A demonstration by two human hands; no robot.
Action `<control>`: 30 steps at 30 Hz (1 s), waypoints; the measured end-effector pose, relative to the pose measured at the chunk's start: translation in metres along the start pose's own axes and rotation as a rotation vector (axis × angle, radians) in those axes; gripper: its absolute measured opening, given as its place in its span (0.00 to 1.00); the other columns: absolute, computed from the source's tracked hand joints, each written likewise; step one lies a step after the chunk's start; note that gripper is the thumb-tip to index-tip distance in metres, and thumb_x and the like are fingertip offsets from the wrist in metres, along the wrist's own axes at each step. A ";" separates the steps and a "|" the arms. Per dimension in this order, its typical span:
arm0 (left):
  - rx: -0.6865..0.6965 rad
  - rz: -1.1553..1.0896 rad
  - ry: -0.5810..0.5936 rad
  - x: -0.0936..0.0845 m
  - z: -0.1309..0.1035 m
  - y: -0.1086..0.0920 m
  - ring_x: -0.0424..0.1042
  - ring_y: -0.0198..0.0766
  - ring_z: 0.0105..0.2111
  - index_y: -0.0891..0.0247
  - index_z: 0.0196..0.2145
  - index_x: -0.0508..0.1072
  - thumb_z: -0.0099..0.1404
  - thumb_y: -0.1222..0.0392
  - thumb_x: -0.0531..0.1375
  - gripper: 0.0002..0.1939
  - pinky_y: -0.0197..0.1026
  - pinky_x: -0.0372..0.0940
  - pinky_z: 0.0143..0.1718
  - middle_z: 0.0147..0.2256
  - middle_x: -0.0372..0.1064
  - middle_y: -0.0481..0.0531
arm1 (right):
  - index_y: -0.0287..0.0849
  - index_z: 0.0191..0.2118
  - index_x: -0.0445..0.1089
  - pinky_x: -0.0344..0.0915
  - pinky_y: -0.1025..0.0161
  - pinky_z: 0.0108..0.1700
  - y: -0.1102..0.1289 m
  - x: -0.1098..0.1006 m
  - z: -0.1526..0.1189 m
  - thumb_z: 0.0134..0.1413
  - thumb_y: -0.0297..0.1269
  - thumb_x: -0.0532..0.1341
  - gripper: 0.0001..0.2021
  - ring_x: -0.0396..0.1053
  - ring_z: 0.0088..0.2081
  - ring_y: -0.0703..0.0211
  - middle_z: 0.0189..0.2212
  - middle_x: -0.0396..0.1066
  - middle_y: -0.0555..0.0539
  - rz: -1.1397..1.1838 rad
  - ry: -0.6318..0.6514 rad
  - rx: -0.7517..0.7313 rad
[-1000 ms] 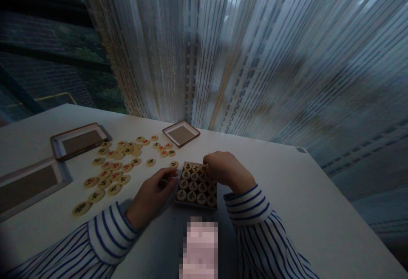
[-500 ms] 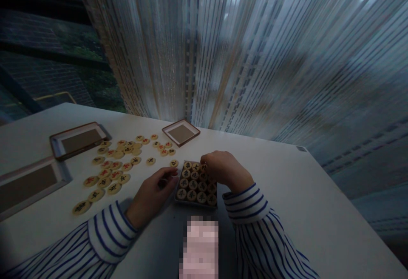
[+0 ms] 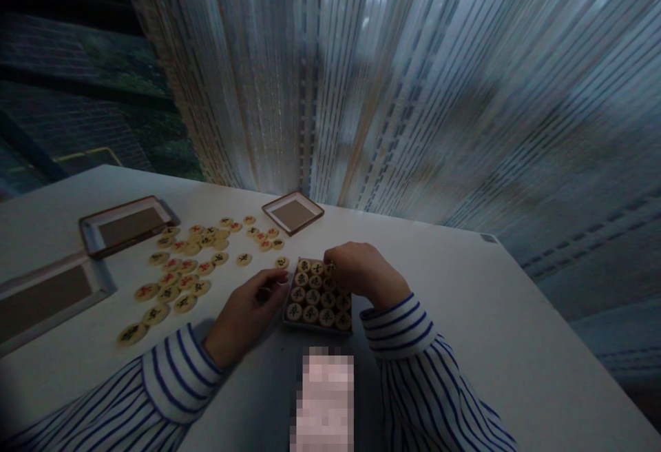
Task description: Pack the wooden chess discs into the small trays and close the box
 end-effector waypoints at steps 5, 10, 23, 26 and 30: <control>0.016 0.008 0.002 0.001 0.000 0.003 0.69 0.36 0.27 0.65 0.39 0.70 0.58 0.55 0.54 0.15 0.39 0.64 0.30 0.31 0.71 0.52 | 0.45 0.43 0.71 0.60 0.62 0.32 0.000 0.000 0.001 0.51 0.31 0.51 0.16 0.71 0.37 0.53 0.35 0.74 0.43 -0.006 0.000 -0.004; 0.006 0.010 0.005 0.001 -0.001 0.002 0.69 0.36 0.28 0.66 0.40 0.70 0.58 0.55 0.54 0.15 0.39 0.64 0.30 0.31 0.71 0.53 | 0.46 0.43 0.71 0.60 0.62 0.32 0.000 0.001 0.002 0.50 0.31 0.52 0.16 0.71 0.37 0.53 0.36 0.74 0.43 -0.004 0.012 -0.005; 0.017 0.006 -0.010 -0.001 -0.001 0.001 0.69 0.36 0.27 0.65 0.39 0.70 0.58 0.56 0.54 0.14 0.38 0.65 0.29 0.31 0.71 0.52 | 0.44 0.46 0.68 0.61 0.61 0.38 -0.004 -0.006 -0.002 0.51 0.33 0.52 0.16 0.69 0.41 0.53 0.39 0.73 0.42 -0.013 -0.078 0.018; 0.026 0.036 -0.021 -0.003 0.000 -0.001 0.69 0.36 0.27 0.66 0.39 0.70 0.58 0.57 0.54 0.14 0.39 0.65 0.29 0.31 0.71 0.53 | 0.43 0.45 0.68 0.60 0.61 0.38 0.001 -0.009 -0.001 0.52 0.32 0.51 0.16 0.69 0.41 0.53 0.40 0.72 0.42 -0.009 -0.109 0.004; 0.117 0.101 -0.074 -0.009 0.002 -0.001 0.69 0.36 0.29 0.65 0.35 0.71 0.57 0.61 0.54 0.10 0.39 0.65 0.31 0.31 0.71 0.53 | 0.43 0.41 0.70 0.59 0.63 0.37 0.010 -0.015 -0.001 0.54 0.35 0.50 0.13 0.69 0.38 0.56 0.37 0.73 0.44 0.038 -0.177 -0.038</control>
Point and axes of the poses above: each hand's wrist, its own z-axis towards the middle knuckle, its own x-axis out of the palm, y = z × x, the point moved 2 cm from there along z, towards the middle knuckle
